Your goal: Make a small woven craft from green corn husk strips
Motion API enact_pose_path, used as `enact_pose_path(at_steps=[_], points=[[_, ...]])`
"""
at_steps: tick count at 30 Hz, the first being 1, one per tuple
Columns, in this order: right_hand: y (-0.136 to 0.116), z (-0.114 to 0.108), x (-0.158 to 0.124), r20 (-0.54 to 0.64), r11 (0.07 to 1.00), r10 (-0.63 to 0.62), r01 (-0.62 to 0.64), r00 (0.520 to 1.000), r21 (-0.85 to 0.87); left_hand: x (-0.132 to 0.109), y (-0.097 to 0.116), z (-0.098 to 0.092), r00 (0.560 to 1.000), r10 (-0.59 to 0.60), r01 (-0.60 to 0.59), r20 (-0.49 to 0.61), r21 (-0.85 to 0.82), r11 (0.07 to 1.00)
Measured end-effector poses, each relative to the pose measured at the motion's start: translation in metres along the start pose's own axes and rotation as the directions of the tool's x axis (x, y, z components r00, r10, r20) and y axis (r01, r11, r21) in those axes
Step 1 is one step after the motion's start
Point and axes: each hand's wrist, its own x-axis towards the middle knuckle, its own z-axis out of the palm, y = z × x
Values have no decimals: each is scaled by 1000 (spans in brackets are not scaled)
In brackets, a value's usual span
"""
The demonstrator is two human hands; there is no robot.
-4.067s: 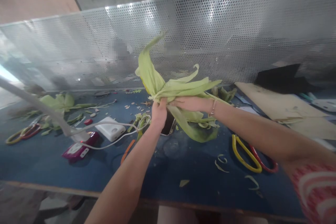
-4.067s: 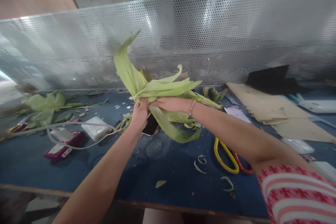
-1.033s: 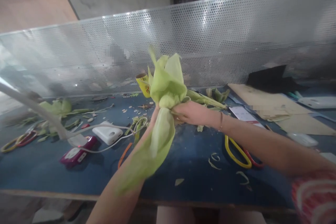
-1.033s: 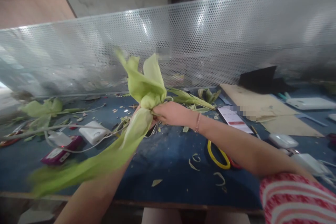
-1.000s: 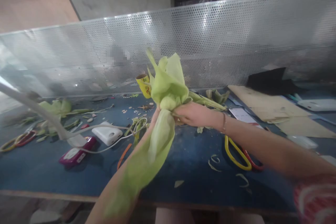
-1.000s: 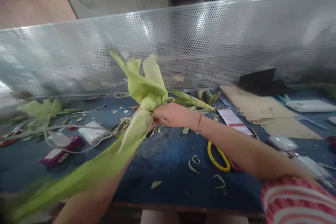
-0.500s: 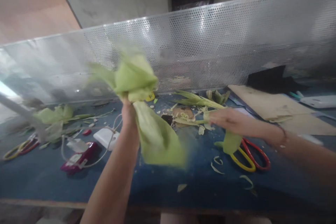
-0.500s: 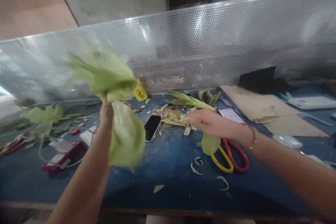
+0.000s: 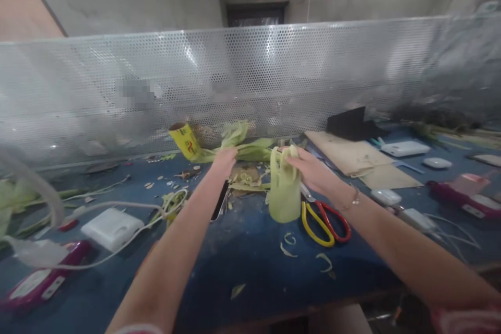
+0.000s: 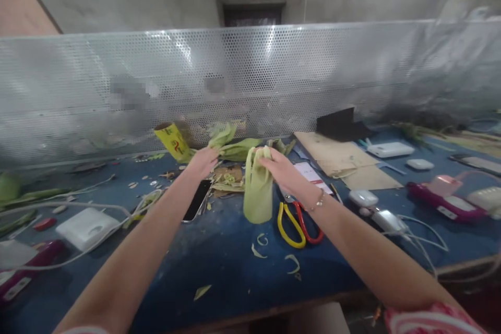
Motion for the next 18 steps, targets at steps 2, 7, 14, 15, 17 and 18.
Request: enact_pose_path(at_steps=[2, 7, 14, 15, 17, 18], points=[[6, 4, -1, 39, 999, 2, -1, 999, -34, -33, -10, 12, 991, -85, 82, 102, 36, 996], [13, 17, -12, 93, 991, -72, 81, 993, -102, -99, -17, 28, 882, -248, 190, 401, 179, 965], [9, 20, -21, 104, 992, -127, 128, 986, -5, -119, -10, 13, 888, -221, 229, 403, 28, 973], [8, 19, -21, 97, 993, -114, 114, 989, 0, -119, -9, 12, 901, -204, 212, 384, 22, 977], [4, 17, -22, 85, 998, -68, 67, 994, 15, -119, -3, 11, 922, -166, 171, 350, 17, 985], [0, 16, -22, 78, 999, -47, 45, 996, 30, -120, 2, 12, 927, -155, 159, 341, 14, 987]])
